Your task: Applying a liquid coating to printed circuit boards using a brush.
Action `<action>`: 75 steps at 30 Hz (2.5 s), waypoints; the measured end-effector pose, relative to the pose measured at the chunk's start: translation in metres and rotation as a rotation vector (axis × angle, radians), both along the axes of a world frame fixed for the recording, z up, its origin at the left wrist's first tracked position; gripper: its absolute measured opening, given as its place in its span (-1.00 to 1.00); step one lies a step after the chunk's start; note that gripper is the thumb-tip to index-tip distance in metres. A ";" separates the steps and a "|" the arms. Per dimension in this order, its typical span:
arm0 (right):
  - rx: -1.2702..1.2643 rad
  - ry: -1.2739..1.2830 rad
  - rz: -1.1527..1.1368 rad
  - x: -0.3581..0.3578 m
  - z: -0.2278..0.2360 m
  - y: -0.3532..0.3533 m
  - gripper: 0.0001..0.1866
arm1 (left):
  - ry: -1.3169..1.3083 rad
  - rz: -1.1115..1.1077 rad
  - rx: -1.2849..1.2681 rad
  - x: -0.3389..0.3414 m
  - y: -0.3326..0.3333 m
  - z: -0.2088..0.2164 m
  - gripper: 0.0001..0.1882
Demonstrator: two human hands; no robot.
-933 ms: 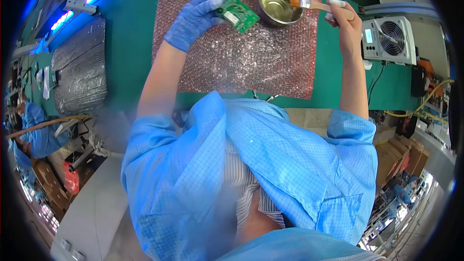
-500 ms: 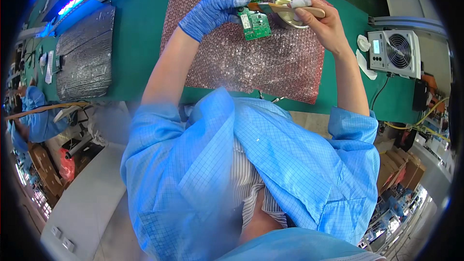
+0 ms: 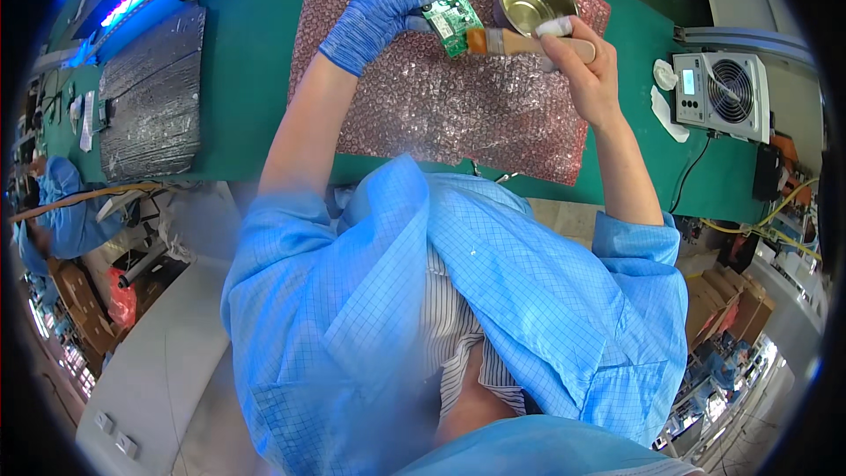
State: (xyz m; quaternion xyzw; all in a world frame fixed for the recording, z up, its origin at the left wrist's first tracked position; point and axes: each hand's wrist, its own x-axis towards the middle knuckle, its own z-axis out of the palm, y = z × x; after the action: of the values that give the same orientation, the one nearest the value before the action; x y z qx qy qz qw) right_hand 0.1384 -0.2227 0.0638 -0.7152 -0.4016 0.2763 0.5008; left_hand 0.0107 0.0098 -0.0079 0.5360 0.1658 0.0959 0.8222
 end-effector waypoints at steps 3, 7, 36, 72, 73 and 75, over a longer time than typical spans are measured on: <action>0.103 -0.031 -0.028 -0.008 0.004 0.015 -0.80 | 0.018 -0.019 0.042 0.002 -0.003 0.003 -0.63; 0.092 -0.240 0.037 -0.011 0.000 0.027 -0.81 | 0.030 -0.041 0.087 0.004 -0.003 0.003 -0.61; 0.040 0.053 0.050 0.013 -0.009 0.013 -0.77 | -0.065 -0.109 0.039 -0.007 0.014 0.002 -0.64; 0.144 0.101 -0.272 -0.025 -0.023 0.033 -0.86 | -0.224 0.338 -0.387 0.004 -0.002 0.006 -0.77; 0.146 0.099 -0.268 -0.025 -0.021 0.032 -0.86 | -0.238 0.347 -0.364 0.006 -0.001 0.008 -0.78; 0.212 0.106 -0.321 -0.021 -0.018 0.028 -0.87 | -0.213 0.359 -0.334 0.014 0.011 0.007 -0.79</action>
State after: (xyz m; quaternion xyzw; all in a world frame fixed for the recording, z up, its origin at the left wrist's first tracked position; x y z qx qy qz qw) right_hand 0.1170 -0.1948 0.0459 -0.6977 -0.2823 0.1866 0.6314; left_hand 0.0249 0.0210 -0.0014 0.3419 0.1843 0.2675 0.8818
